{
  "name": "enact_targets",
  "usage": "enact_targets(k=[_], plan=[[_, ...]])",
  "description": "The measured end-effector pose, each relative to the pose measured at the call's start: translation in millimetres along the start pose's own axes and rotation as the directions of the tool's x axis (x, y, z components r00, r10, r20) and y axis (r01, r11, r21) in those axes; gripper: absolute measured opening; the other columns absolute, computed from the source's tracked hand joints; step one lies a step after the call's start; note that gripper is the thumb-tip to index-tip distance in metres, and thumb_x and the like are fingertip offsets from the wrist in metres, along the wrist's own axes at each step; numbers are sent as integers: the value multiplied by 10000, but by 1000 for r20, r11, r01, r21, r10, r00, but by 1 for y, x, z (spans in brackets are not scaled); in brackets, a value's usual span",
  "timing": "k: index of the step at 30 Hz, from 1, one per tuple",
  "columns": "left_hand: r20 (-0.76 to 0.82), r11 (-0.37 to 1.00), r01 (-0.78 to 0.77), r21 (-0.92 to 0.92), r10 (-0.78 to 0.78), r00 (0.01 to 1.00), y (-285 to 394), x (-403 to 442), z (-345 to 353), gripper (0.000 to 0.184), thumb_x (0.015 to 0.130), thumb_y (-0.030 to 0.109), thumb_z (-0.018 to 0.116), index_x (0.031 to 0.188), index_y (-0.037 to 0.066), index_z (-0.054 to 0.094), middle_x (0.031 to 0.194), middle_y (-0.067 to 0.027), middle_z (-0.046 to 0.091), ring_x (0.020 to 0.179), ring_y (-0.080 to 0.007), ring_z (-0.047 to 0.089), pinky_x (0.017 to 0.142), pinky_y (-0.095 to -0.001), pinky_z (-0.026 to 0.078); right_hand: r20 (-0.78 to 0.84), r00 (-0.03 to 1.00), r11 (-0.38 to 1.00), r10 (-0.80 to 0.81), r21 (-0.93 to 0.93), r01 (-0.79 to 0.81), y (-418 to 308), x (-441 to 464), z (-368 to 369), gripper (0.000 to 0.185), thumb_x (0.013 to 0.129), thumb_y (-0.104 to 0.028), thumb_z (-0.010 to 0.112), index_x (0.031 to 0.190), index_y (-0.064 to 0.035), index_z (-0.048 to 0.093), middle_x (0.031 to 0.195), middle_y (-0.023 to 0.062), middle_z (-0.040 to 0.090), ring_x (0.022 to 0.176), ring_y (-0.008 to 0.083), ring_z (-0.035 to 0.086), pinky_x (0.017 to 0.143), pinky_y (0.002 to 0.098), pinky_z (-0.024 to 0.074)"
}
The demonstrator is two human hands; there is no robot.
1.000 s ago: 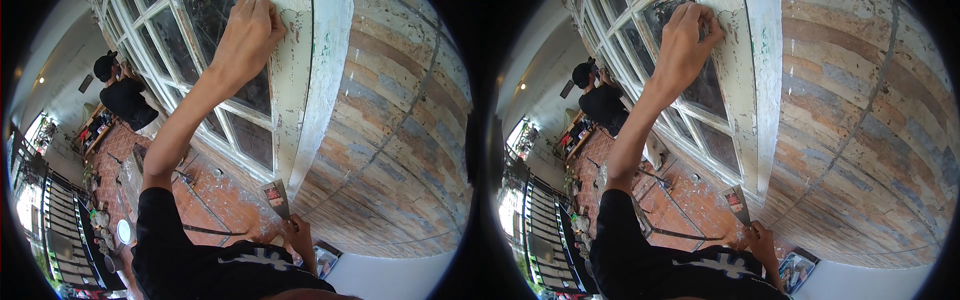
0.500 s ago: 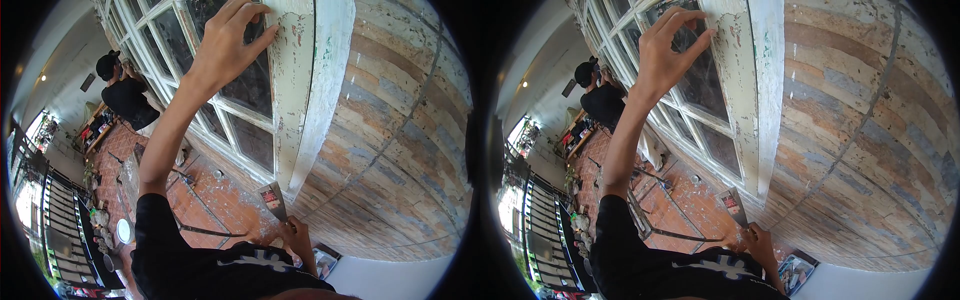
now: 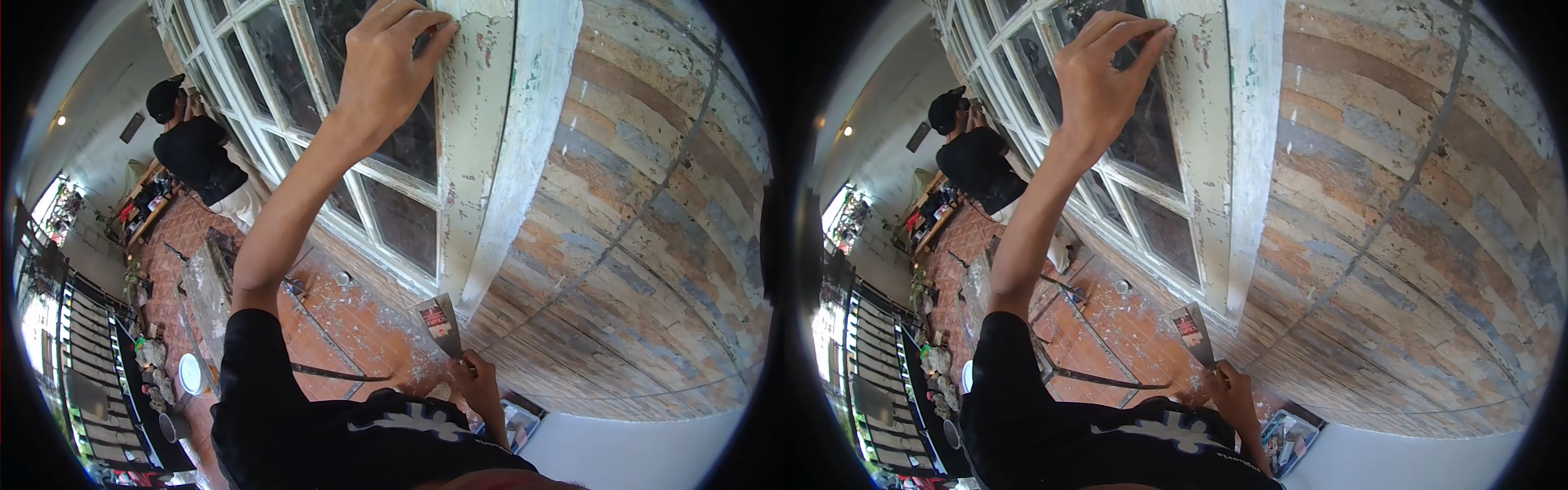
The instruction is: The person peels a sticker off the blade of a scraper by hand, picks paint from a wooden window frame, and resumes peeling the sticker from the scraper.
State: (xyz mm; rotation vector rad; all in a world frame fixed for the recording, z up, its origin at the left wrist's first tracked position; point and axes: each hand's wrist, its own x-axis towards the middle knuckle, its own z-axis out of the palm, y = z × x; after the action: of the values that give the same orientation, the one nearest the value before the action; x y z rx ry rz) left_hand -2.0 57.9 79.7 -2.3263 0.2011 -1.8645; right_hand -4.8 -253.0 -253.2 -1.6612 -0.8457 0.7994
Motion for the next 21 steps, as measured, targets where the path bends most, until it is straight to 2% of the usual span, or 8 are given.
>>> enact_targets(k=[2,4,5,8,10,11,17,21], plan=[[-22,1000,-12,9,12,1000,5,-2,5,104,857,22,680,928,-24,620,872,-117,591,787,-262,581,753,-371,495,-17,1000,1000,10,13,-10,9,0,0,242,914,-173,656,840,23,534,605,75,438,600,96,377,537,308,340],[-84,964,-168,205,188,979,7,5,2,133,804,58,772,923,6,740,827,-72,680,737,-209,656,649,-315,524,-21,1000,999,20,34,-20,19,2,0,212,909,-174,679,850,2,576,602,0,461,565,66,407,516,275,338],[-83,964,-170,204,190,978,7,6,1,124,800,49,769,908,1,734,817,-73,672,734,-216,647,648,-322,520,-17,1000,1000,6,10,-6,22,2,-2,225,916,-187,673,852,0,566,600,-2,469,558,62,427,513,273,349],[-68,962,-179,207,197,978,8,9,1,107,783,26,763,872,-10,715,792,-77,647,729,-234,620,647,-340,508,-9,1000,1000,-9,14,9,21,4,-4,239,925,-197,668,846,1,561,600,-2,477,560,63,427,510,271,347],[-57,962,-172,213,188,981,11,10,1,112,767,14,765,857,-13,704,780,-80,630,728,-244,602,650,-351,500,7,1000,1000,22,17,-23,14,5,-6,241,906,-166,659,833,21,526,615,58,440,609,94,393,543,294,348],[-62,935,-226,273,251,966,10,10,4,158,728,-6,764,849,-20,664,790,-79,604,769,-251,590,717,-358,494,14,999,999,40,17,-40,10,4,-7,244,897,-151,654,826,31,508,622,89,422,634,110,377,560,305,349],[69,900,-312,303,306,950,10,18,-2,248,671,-11,762,864,-6,606,815,-76,561,850,-258,574,815,-373,467,21,999,999,35,8,-35,4,7,-9,263,893,-171,664,817,36,520,623,89,444,634,110,389,563,310,365],[154,835,-432,340,404,902,5,26,-10,175,766,14,732,881,-24,605,845,-102,595,827,-251,595,828,-387,477,33,999,999,-27,-20,28,2,10,-11,258,897,-181,661,834,39,541,628,102,472,628,111,397,563,313,370]])
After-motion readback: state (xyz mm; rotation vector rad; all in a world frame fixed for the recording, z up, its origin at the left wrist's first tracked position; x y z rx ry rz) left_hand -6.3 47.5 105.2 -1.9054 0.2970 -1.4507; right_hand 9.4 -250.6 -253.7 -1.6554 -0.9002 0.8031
